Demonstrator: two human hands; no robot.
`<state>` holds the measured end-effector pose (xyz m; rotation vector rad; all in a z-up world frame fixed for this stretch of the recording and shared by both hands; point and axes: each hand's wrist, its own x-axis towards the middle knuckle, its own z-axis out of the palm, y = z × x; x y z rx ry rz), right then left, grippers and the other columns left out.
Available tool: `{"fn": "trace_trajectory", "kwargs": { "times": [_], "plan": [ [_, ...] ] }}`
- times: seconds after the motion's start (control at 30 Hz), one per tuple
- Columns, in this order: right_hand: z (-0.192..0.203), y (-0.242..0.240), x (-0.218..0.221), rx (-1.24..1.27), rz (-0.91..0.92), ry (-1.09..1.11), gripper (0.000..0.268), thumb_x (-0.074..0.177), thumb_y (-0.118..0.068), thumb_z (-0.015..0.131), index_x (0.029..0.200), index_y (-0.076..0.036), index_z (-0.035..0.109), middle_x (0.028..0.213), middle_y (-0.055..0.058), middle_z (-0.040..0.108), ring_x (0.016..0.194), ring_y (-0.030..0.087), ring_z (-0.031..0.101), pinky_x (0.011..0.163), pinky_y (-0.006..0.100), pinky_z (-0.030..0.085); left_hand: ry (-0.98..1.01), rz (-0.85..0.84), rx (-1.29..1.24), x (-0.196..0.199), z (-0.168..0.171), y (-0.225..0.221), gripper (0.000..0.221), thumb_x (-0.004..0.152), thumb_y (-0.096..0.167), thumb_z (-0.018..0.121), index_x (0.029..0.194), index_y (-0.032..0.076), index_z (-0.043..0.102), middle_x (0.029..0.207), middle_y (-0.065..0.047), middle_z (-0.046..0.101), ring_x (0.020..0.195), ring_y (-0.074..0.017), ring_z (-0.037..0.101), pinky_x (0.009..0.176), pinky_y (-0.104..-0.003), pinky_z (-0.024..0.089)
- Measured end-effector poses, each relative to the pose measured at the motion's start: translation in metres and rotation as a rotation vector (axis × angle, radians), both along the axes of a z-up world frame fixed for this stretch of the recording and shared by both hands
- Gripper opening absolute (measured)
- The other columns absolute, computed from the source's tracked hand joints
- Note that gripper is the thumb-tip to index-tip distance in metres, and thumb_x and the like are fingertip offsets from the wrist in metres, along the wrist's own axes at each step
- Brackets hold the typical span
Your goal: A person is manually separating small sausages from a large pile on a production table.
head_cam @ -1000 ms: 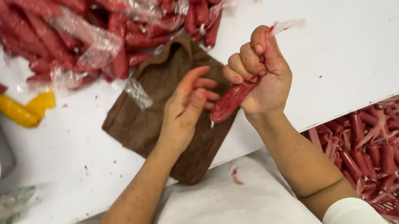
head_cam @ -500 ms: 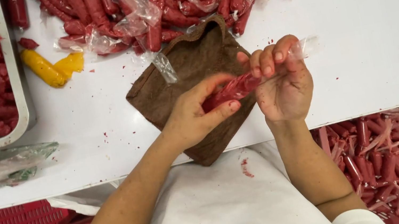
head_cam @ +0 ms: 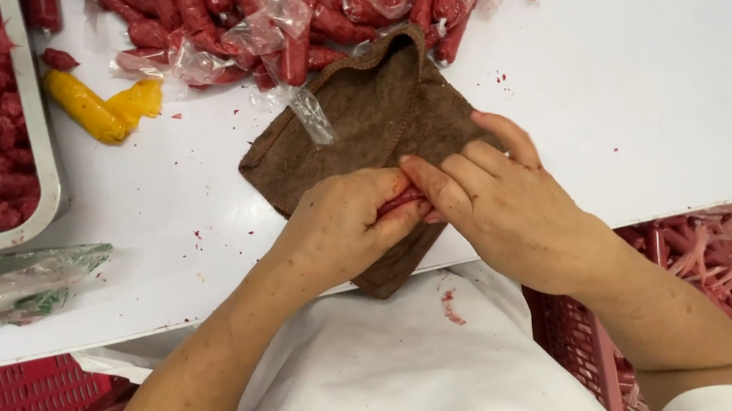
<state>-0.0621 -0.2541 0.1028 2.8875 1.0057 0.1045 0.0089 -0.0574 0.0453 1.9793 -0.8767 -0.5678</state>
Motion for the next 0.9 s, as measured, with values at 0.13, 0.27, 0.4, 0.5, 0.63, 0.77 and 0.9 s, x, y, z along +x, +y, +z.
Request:
{"fn": "trace_trajectory", "kwargs": {
  "times": [0.13, 0.27, 0.4, 0.5, 0.63, 0.77, 0.9],
  "plan": [
    [-0.009, 0.01, 0.004, -0.002, -0.051, -0.065, 0.035, 0.1, -0.022, 0.062, 0.128, -0.001, 0.058, 0.085, 0.002, 0.05, 0.081, 0.024, 0.052, 0.114, 0.052, 0.031, 0.033, 0.008, -0.032, 0.0, -0.01, 0.008, 0.02, 0.091, 0.027, 0.057, 0.076, 0.016, 0.054, 0.072, 0.002, 0.063, 0.068, -0.0206, 0.059, 0.059, -0.039, 0.042],
    [-0.02, 0.014, 0.013, 0.109, -0.072, 0.014, 0.013, 0.103, -0.014, 0.057, 0.091, -0.009, 0.054, 0.078, 0.001, 0.041, 0.076, 0.024, 0.047, 0.115, 0.056, 0.029, 0.034, 0.01, 0.012, 0.002, -0.008, 0.019, 0.026, 0.096, 0.032, 0.056, 0.076, 0.015, 0.053, 0.072, 0.004, 0.061, 0.07, -0.019, 0.057, 0.058, -0.038, 0.04],
    [-0.024, 0.02, 0.021, 0.072, -0.04, 0.013, 0.033, 0.074, 0.018, 0.044, 0.084, -0.013, 0.051, 0.082, 0.002, 0.043, 0.077, 0.024, 0.044, 0.117, 0.059, 0.023, 0.034, 0.029, -0.03, 0.002, -0.012, 0.032, 0.033, 0.098, 0.033, 0.059, 0.073, 0.014, 0.048, 0.069, 0.001, 0.057, 0.067, -0.0203, 0.054, 0.059, -0.038, 0.039],
    [-0.024, 0.025, 0.028, 0.04, 0.025, 0.0, 0.022, 0.086, 0.008, 0.047, 0.088, -0.012, 0.055, 0.085, 0.004, 0.046, 0.078, 0.026, 0.048, 0.119, 0.06, 0.024, 0.072, 0.022, -0.017, 0.003, -0.019, 0.041, 0.034, 0.099, 0.035, 0.057, 0.073, 0.014, 0.049, 0.069, 0.003, 0.057, 0.063, -0.0178, 0.053, 0.058, -0.037, 0.04],
    [-0.029, 0.033, 0.033, 0.016, 0.117, -0.002, 0.022, 0.089, 0.006, 0.047, 0.09, -0.013, 0.056, 0.084, 0.001, 0.048, 0.081, 0.022, 0.051, 0.117, 0.056, 0.027, 0.122, -0.003, 0.003, 0.002, -0.027, 0.056, 0.024, 0.097, 0.038, 0.059, 0.088, 0.016, 0.06, 0.075, 0.003, 0.062, 0.069, -0.0183, 0.058, 0.061, -0.036, 0.043],
    [-0.044, 0.053, 0.042, -0.09, 0.257, -0.147, 0.019, 0.09, -0.003, 0.045, 0.09, -0.018, 0.057, 0.086, 0.0, 0.047, 0.089, 0.021, 0.052, 0.123, 0.06, 0.022, 0.17, 0.095, -0.239, -0.002, -0.037, 0.045, 0.081, 0.073, 0.035, 0.084, 0.138, 0.008, 0.043, 0.124, -0.011, 0.069, 0.105, -0.029, 0.07, 0.086, -0.04, 0.053],
    [-0.02, 0.04, 0.06, -0.009, 0.357, -0.192, 0.024, 0.102, -0.002, 0.044, 0.101, -0.017, 0.062, 0.094, -0.003, 0.055, 0.101, 0.018, 0.062, 0.124, 0.067, 0.014, 0.335, 0.197, -0.25, -0.009, -0.027, 0.053, 0.078, 0.08, 0.035, 0.078, 0.146, 0.016, 0.042, 0.102, -0.005, 0.075, 0.082, -0.0132, 0.07, 0.076, -0.029, 0.056]
  ]
}}
